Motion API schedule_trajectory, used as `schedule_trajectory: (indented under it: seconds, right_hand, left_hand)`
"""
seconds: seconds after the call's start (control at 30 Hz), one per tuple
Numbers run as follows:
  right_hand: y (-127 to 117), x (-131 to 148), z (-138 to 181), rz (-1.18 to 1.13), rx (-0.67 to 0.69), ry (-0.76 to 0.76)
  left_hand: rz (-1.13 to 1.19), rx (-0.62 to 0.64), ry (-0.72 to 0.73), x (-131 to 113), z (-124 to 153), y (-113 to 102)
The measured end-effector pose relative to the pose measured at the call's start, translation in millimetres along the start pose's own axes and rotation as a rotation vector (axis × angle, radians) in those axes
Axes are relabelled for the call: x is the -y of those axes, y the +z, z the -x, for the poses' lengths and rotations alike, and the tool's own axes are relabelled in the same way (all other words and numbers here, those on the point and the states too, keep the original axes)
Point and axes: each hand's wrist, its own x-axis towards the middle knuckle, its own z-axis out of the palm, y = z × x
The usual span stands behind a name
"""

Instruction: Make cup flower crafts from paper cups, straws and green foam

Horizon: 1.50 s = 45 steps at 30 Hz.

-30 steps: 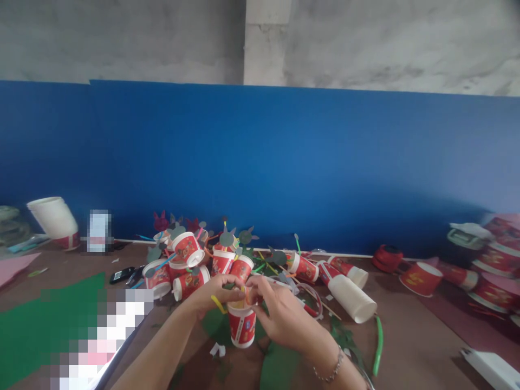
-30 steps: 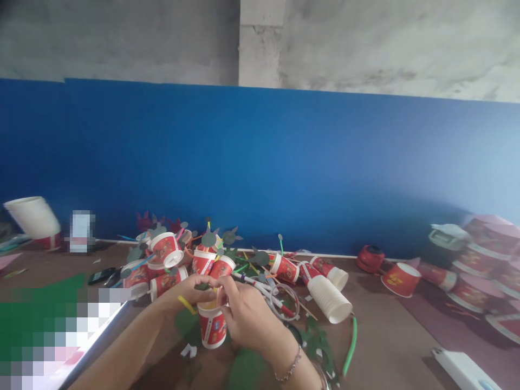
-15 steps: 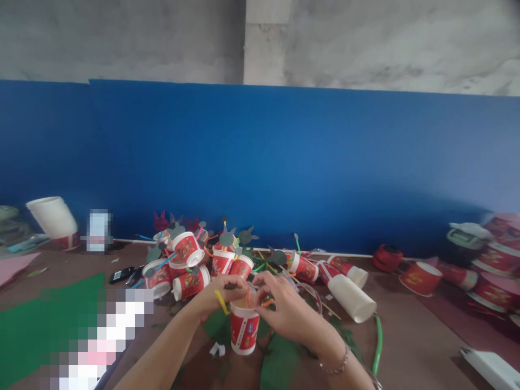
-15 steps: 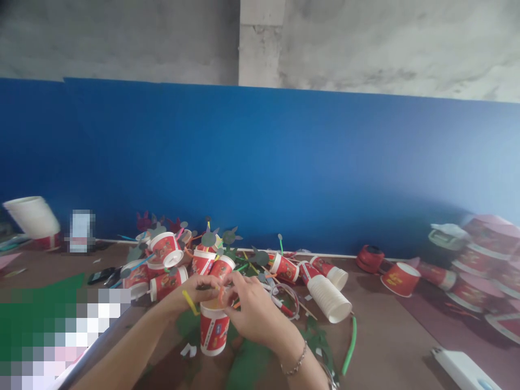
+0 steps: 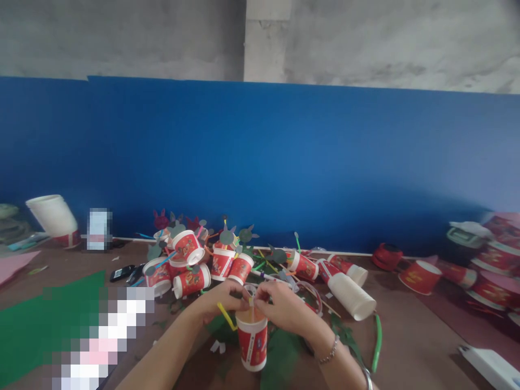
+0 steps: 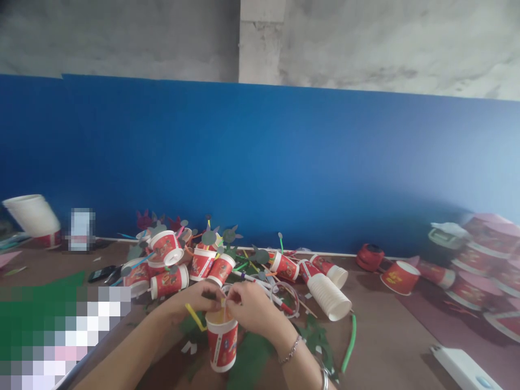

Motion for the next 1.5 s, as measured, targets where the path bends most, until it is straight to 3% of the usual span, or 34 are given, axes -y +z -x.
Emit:
schedule_trajectory:
  seconds: [0.43,0.77,0.97,1.17,1.33,1.5]
  right_hand:
    - [2,1,0,0.070,-0.008,0.012]
    - [4,9,1,0.262,-0.127,-0.009]
    - [4,13,1,0.160,-0.166,0.053]
    - [7,10,3,0.059,-0.153,0.096]
    - [-2,5,4,-0.005,0.005,0.059]
    - [-7,0,4,-0.260,0.209,0.007]
  left_hand:
    - [-0.012,-0.011,-0.031,-7,7,3]
    - [-0.085,0.042,0.179,1,-3,3]
    - [-0.145,-0.009,0.219,3,-4,-3]
    - [-0.223,0.091,0.291,-7,4,-7]
    - [-0.273,0.188,0.349,-8,4,-8]
    - [-0.245,0.331,0.338,-13,11,-4]
